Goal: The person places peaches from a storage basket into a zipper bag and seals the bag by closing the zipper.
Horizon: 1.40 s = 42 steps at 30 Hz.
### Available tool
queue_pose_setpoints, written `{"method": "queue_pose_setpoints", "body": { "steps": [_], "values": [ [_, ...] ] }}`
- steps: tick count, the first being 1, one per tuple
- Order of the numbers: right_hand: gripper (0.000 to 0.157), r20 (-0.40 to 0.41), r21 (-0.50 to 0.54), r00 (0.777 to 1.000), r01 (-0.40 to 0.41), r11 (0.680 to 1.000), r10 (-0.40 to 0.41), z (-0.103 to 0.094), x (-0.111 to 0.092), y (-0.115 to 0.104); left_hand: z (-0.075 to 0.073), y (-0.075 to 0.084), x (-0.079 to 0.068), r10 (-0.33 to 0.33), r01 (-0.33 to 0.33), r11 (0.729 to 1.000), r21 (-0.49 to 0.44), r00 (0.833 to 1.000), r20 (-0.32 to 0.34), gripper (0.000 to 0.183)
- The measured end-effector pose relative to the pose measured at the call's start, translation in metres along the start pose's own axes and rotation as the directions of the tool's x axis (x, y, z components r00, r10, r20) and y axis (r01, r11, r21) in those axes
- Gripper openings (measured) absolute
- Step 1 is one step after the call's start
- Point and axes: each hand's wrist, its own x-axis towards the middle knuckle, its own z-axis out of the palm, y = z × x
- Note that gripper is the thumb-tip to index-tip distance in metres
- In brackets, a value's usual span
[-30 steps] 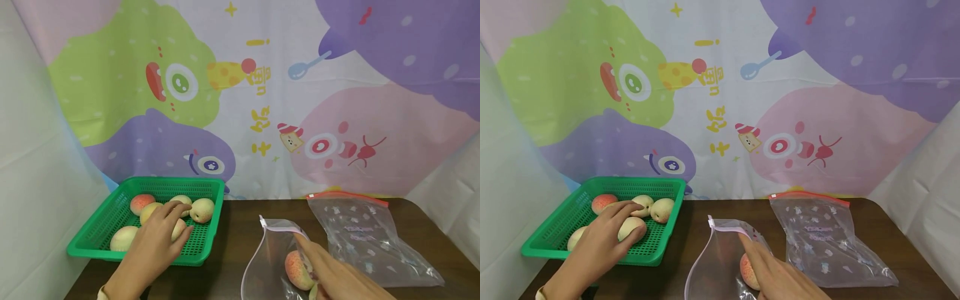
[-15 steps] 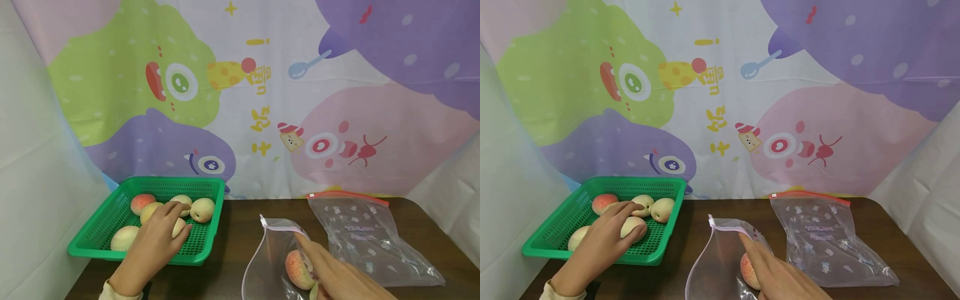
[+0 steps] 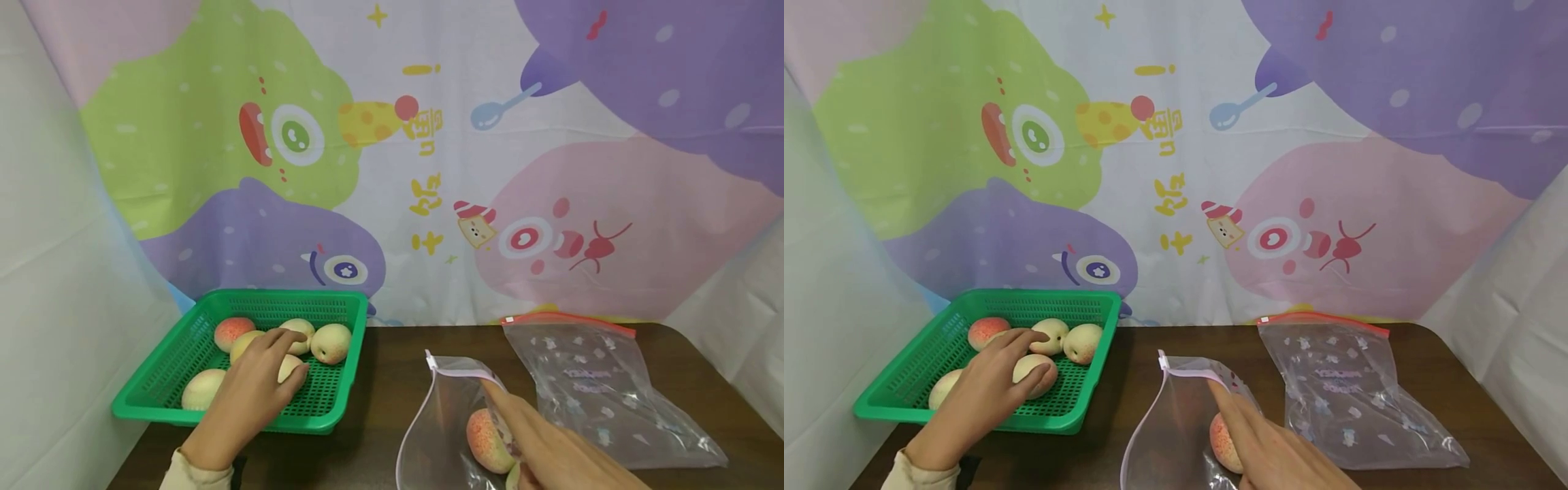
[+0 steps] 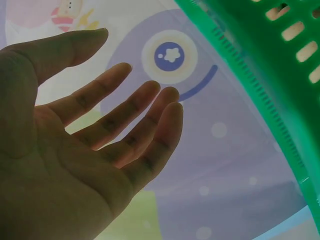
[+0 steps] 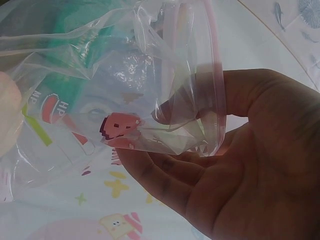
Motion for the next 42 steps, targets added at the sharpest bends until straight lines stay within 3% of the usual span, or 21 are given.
{"method": "queue_pose_setpoints", "body": {
  "steps": [16, 23, 30, 42],
  "values": [
    [0.092, 0.041, 0.026, 0.997, -0.06, 0.998, 0.059, -0.003, 0.001, 0.001, 0.01, -0.016, 0.002, -0.051, 0.052, 0.998, -0.026, 0.997, 0.054, 0.029],
    [0.093, 0.031, 0.025, 0.999, -0.04, 0.999, 0.04, -0.003, 0.001, 0.0, 0.016, -0.022, 0.004, -0.079, 0.081, 0.996, -0.023, 0.993, 0.09, 0.028],
    [0.092, 0.048, 0.035, 0.997, -0.06, 0.998, 0.058, -0.003, 0.001, 0.002, 0.023, -0.03, 0.004, -0.072, 0.074, 0.997, -0.016, 0.993, 0.096, 0.028],
    [0.091, 0.019, 0.019, 1.0, -0.025, 1.0, 0.025, -0.003, -0.002, 0.002, 0.034, -0.046, 0.002, -0.067, 0.072, 0.997, -0.033, 0.991, 0.119, 0.025]
  ]
}}
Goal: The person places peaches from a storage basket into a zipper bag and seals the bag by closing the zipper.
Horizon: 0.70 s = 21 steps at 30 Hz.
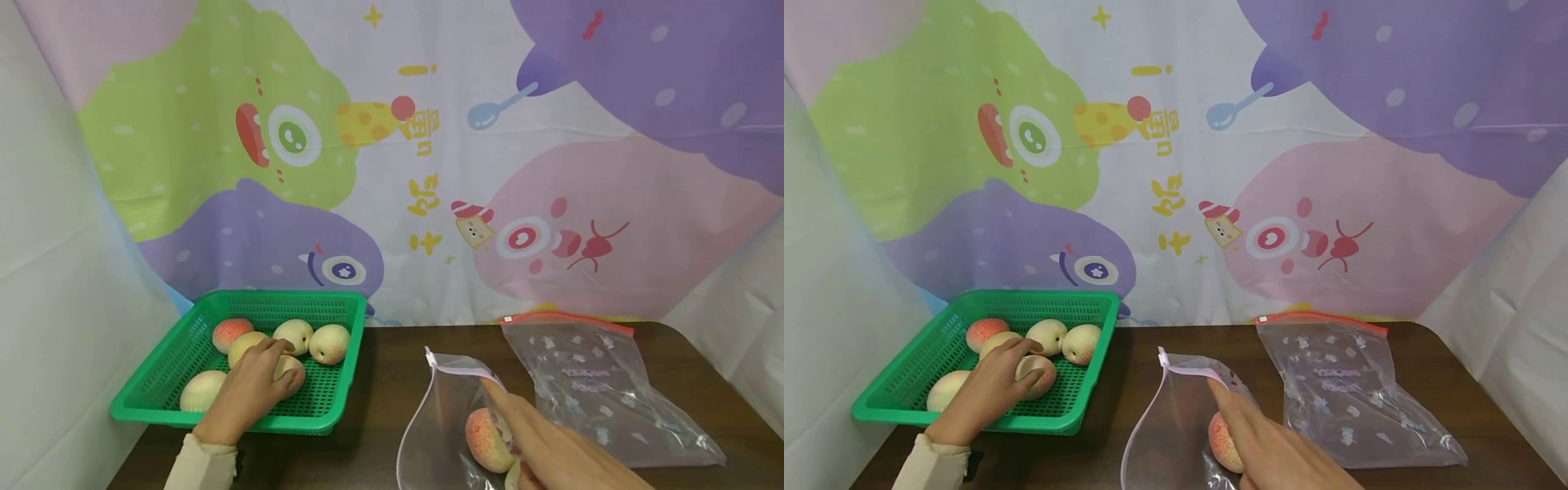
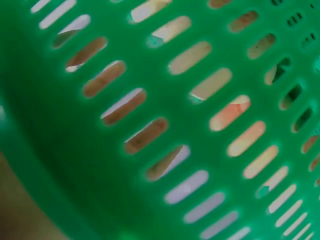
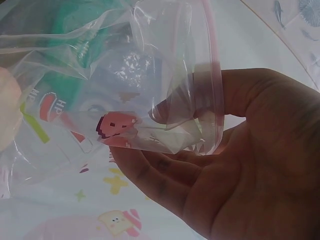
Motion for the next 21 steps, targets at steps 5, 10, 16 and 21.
{"method": "queue_pose_setpoints", "body": {
  "steps": [5, 10, 16, 21],
  "values": [
    [0.09, 0.004, 0.0, 1.0, -0.005, 1.0, 0.005, -0.001, -0.001, 0.001, 0.002, -0.006, -0.001, -0.014, 0.014, 1.0, -0.006, 1.0, 0.021, 0.021],
    [0.09, -0.001, -0.016, 1.0, -0.009, 1.0, 0.008, -0.002, 0.0, 0.001, 0.004, -0.011, -0.003, -0.024, 0.024, 1.0, 0.001, 0.999, 0.044, 0.026],
    [0.091, -0.01, -0.027, 1.0, -0.003, 1.0, 0.003, -0.002, -0.001, 0.001, 0.007, -0.015, -0.004, -0.039, 0.039, 0.999, -0.002, 0.993, 0.115, 0.035],
    [0.09, -0.01, -0.034, 1.0, -0.015, 0.999, 0.015, -0.003, -0.001, 0.001, 0.01, -0.016, -0.004, -0.086, 0.082, 0.996, 0.032, 0.986, 0.139, 0.039]
  ]
}}
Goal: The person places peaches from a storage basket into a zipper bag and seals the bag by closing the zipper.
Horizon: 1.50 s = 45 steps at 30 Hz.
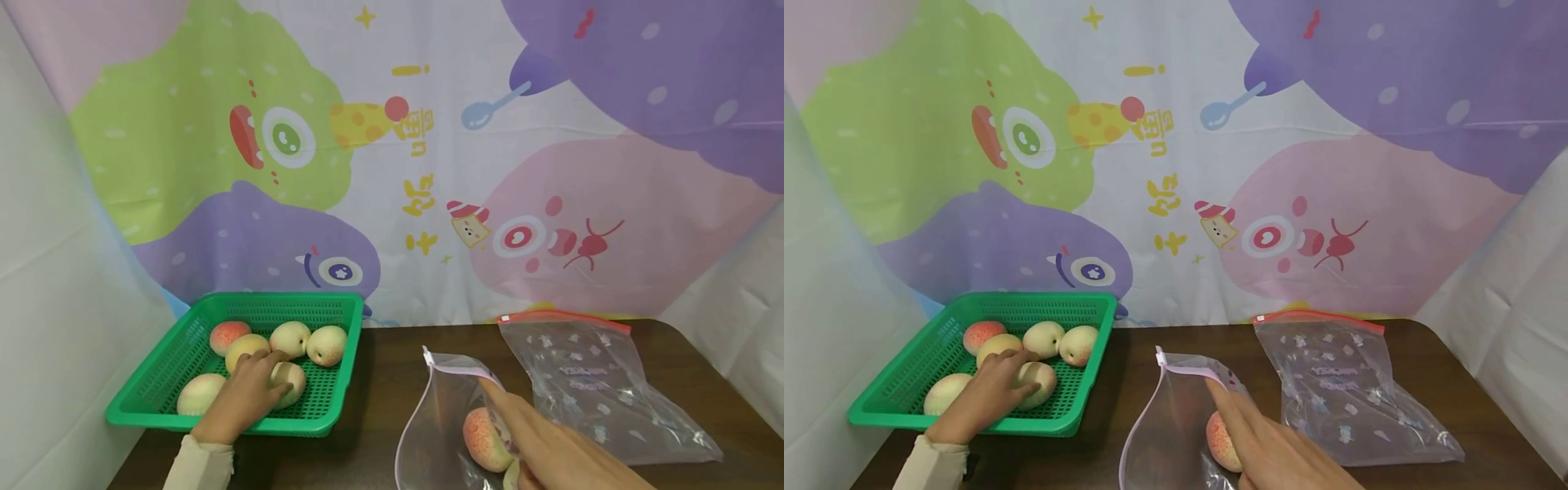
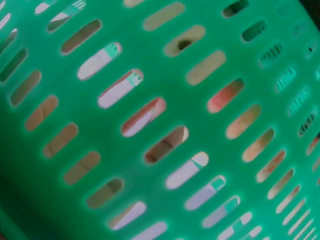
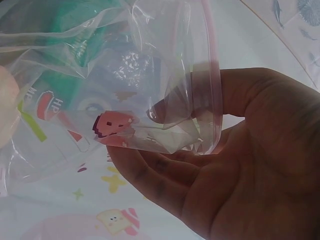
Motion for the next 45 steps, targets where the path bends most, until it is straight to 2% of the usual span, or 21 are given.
{"method": "queue_pose_setpoints", "body": {
  "steps": [3, 6, 16, 23, 31, 45],
  "values": [
    [0.09, 0.012, 0.011, 1.0, -0.015, 1.0, 0.015, -0.0004, 0.0005, -0.0007, 0.0012, -0.0009, 0.0002, -0.033, 0.034, 0.999, -0.034, 0.999, 0.028, 0.041],
    [0.09, 0.012, 0.013, 1.0, -0.01, 1.0, 0.01, 0.0, 0.0004, -0.0014, 0.0021, -0.0017, 0.0001, -0.04, 0.044, 0.996, -0.079, 0.998, 0.047, 0.042],
    [0.091, 0.017, 0.012, 1.0, 0.004, 1.0, -0.004, -0.0001, 0.0013, -0.0016, 0.0012, -0.0032, -0.0019, 0.033, -0.026, 0.99, -0.136, 0.998, 0.047, 0.04],
    [0.091, 0.008, 0.008, 1.0, 0.007, 1.0, -0.007, 0.0001, 0.0022, -0.0027, 0.0011, -0.0044, -0.0017, 0.037, -0.027, 0.988, -0.152, 0.997, 0.068, 0.044],
    [0.091, 0.016, 0.011, 1.0, 0.011, 1.0, -0.011, -0.0004, 0.0014, -0.0017, 0.0008, -0.005, 0.0008, 0.099, -0.094, 0.983, -0.155, 0.995, 0.024, 0.044],
    [0.09, 0.018, 0.023, 0.999, -0.03, 0.999, 0.03, -0.0008, 0.0004, -0.0033, -0.0008, -0.0026, 0.0041, 0.123, -0.125, 0.987, -0.101, 0.992, -0.025, 0.046]
  ]
}}
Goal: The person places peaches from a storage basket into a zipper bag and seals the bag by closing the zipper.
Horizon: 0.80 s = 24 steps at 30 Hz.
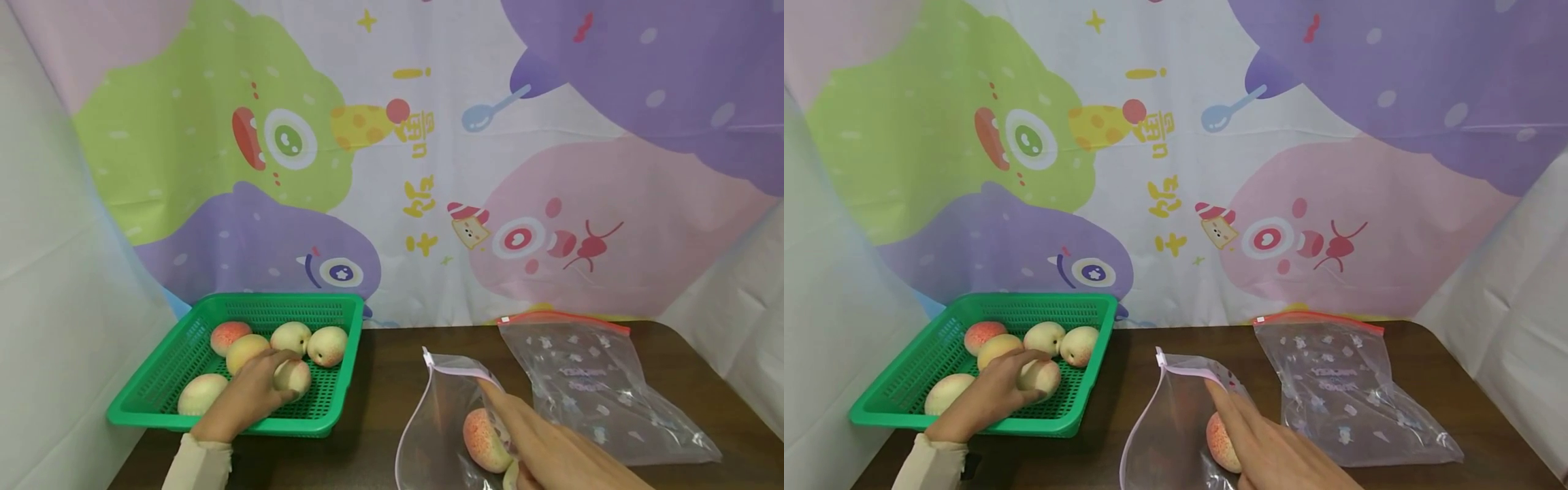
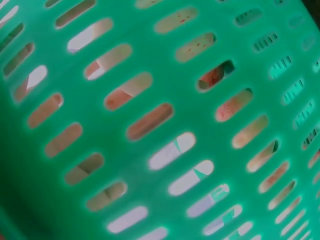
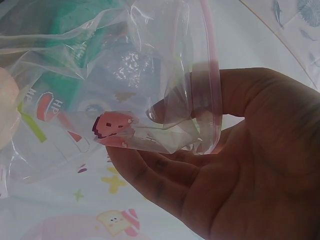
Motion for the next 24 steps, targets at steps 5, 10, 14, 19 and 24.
{"method": "queue_pose_setpoints", "body": {
  "steps": [5, 10, 14, 19, 24],
  "values": [
    [0.089, -0.027, -0.025, 0.999, 0.018, 1.0, -0.019, 0.001, -0.001, 0.0, 0.0, 0.002, 0.001, 0.001, 0.0, 1.0, 0.023, 1.0, -0.012, 0.046],
    [0.089, -0.006, -0.005, 1.0, -0.012, 1.0, 0.012, -0.001, 0.0, 0.0, -0.001, 0.006, 0.001, -0.003, 0.004, 0.999, 0.034, 1.0, -0.017, 0.048],
    [0.089, -0.009, -0.008, 1.0, 0.005, 1.0, -0.005, -0.001, -0.001, 0.0, -0.004, 0.01, 0.001, -0.004, 0.005, 0.999, 0.038, 1.0, -0.025, 0.048],
    [0.089, -0.034, -0.033, 0.999, 0.033, 0.999, -0.034, 0.0, -0.003, 0.0, -0.006, 0.014, 0.001, 0.011, -0.009, 0.999, 0.053, 0.999, -0.042, 0.048],
    [0.091, -0.069, -0.094, 0.996, 0.042, 0.995, -0.049, 0.0, -0.003, 0.0, -0.009, 0.016, 0.0, 0.005, -0.004, 0.999, 0.052, 1.0, -0.029, 0.048]
  ]
}}
